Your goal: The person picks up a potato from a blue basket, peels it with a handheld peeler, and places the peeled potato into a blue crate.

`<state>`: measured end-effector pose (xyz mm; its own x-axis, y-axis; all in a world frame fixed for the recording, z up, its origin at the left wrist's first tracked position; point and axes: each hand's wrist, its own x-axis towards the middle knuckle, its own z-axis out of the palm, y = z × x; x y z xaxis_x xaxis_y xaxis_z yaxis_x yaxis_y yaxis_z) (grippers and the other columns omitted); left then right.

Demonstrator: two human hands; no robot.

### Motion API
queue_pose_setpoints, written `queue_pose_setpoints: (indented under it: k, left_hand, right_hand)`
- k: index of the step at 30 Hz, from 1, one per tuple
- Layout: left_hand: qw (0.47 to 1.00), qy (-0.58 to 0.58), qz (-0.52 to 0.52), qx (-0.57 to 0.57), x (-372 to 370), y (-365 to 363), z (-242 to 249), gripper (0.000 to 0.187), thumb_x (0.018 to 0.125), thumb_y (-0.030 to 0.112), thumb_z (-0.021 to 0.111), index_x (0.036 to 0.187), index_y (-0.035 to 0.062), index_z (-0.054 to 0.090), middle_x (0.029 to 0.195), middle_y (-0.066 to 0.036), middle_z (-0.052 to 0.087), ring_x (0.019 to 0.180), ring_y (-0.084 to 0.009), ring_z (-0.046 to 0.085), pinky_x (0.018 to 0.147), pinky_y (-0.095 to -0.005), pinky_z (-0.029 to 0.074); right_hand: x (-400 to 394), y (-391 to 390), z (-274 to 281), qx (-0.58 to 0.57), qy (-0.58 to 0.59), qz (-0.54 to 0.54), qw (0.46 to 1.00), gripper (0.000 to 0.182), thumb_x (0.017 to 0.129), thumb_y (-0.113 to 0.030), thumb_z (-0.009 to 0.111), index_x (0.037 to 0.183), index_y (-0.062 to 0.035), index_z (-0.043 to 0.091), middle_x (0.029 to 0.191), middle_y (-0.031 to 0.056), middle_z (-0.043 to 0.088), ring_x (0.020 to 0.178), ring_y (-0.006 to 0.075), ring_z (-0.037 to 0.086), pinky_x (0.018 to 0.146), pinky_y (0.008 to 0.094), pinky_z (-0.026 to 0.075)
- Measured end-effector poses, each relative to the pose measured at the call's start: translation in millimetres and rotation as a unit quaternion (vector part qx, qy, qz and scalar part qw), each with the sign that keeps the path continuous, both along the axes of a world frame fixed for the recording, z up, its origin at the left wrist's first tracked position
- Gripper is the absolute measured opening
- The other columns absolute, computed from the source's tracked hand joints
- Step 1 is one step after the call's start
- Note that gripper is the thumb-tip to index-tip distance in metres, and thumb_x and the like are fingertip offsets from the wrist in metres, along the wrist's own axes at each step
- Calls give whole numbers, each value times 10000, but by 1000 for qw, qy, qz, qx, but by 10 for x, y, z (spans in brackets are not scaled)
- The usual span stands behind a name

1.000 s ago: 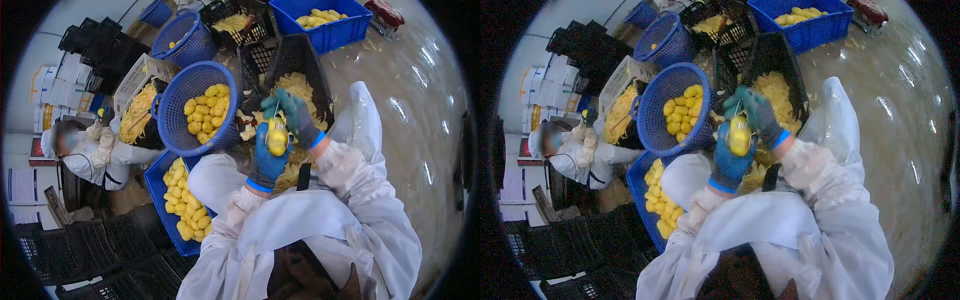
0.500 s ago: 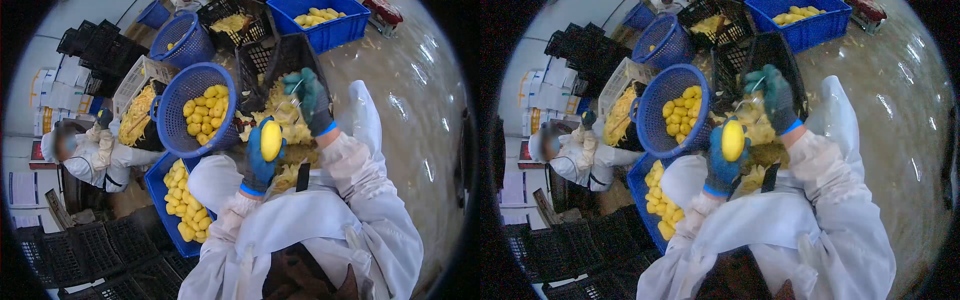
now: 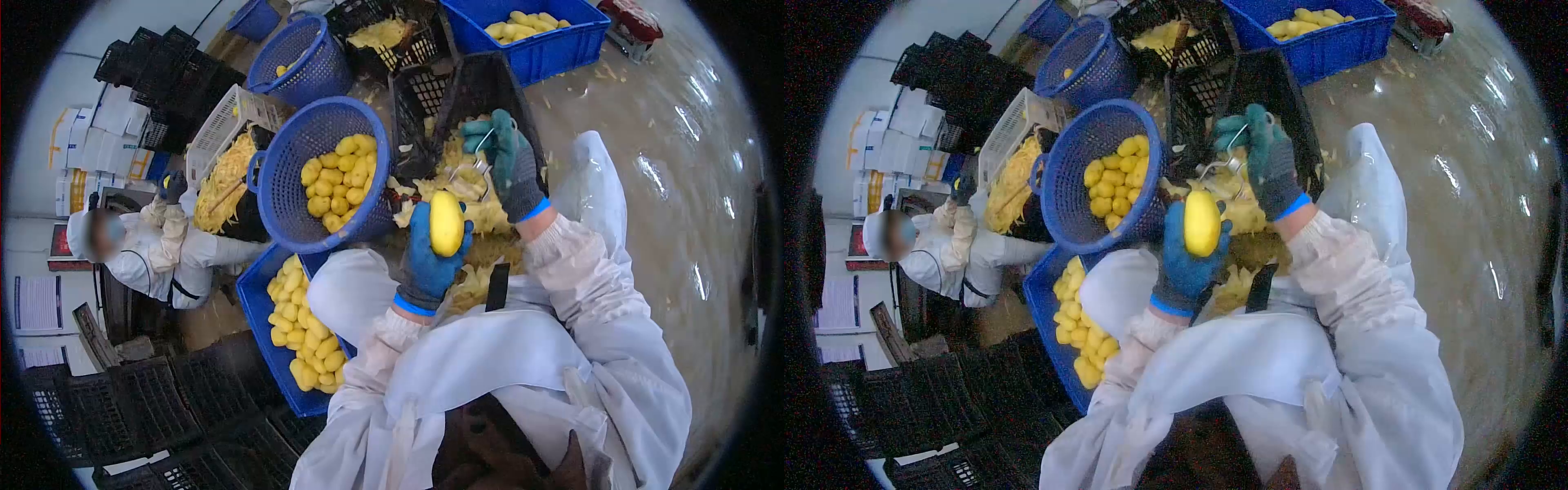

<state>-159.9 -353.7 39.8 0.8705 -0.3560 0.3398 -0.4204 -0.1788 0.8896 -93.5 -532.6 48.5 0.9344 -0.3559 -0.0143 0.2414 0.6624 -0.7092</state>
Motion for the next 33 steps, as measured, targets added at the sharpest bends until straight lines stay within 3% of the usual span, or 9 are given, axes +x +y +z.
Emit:
queue_pose_setpoints:
  k: [12,15,18,20,23,26,28,30,33]
  left_hand:
    - [999,29,-16,13,40,-104,62,441,775,-14,655,1156,4,434,1062,-101,554,908,-190,578,809,-296,469]
    - [971,190,3,-148,-82,-257,398,443,767,-10,667,1144,-2,435,1068,-101,545,897,-187,586,799,-288,478]
    - [880,336,-19,-335,-14,-207,334,479,749,-5,689,1148,-15,425,1065,-110,553,904,-192,592,799,-293,487]
    - [999,0,30,-43,-37,-202,250,525,739,-13,693,1177,-18,402,1050,-118,565,903,-191,594,793,-292,493]
    - [1000,9,3,4,15,-131,24,545,741,-20,685,1198,-8,389,1073,-122,553,925,-191,585,797,-290,492]
    - [919,273,-40,-280,-88,-109,236,535,753,-33,669,1207,5,387,1135,-125,527,982,-191,578,818,-303,493]
    - [917,279,-64,-277,-87,-115,325,557,759,-39,662,1230,6,368,1157,-126,518,1002,-194,575,831,-311,493]
    - [996,56,-64,-20,-28,-85,160,590,762,-45,657,1259,4,342,1170,-127,512,1017,-197,571,844,-320,491]
    - [956,245,-66,-145,-88,-79,338,601,769,-59,641,1276,7,324,1170,-124,509,1013,-200,565,848,-321,490]
  right_hand:
    - [-286,331,36,-132,43,103,985,374,946,-387,445,1001,-35,560,806,107,654,671,149,606,670,290,488]
    - [79,-96,-432,-21,15,-63,998,377,938,-390,464,965,-32,577,803,104,647,679,152,609,674,287,491]
    - [-201,-27,-18,10,56,51,997,327,935,-349,485,860,-46,583,773,102,650,689,177,619,660,313,509]
    - [-294,217,64,-137,26,103,985,380,933,-386,466,858,-42,609,777,106,651,682,174,618,652,319,509]
    - [-81,96,-153,-113,2,67,991,439,946,-418,421,953,-13,590,864,120,658,692,164,619,674,293,497]
    - [9,-206,-135,-104,30,-27,994,318,932,-304,490,968,0,577,840,133,659,693,204,632,662,322,508]
    - [-166,90,25,-132,8,66,989,371,941,-356,461,945,-9,591,843,121,659,692,173,626,656,304,508]
    - [-146,261,-56,-93,27,117,988,413,944,-381,447,910,-3,611,837,117,661,682,154,621,673,297,500]
    - [164,-168,-131,-116,37,-50,991,411,943,-377,452,936,5,603,848,121,662,678,166,625,679,298,496]
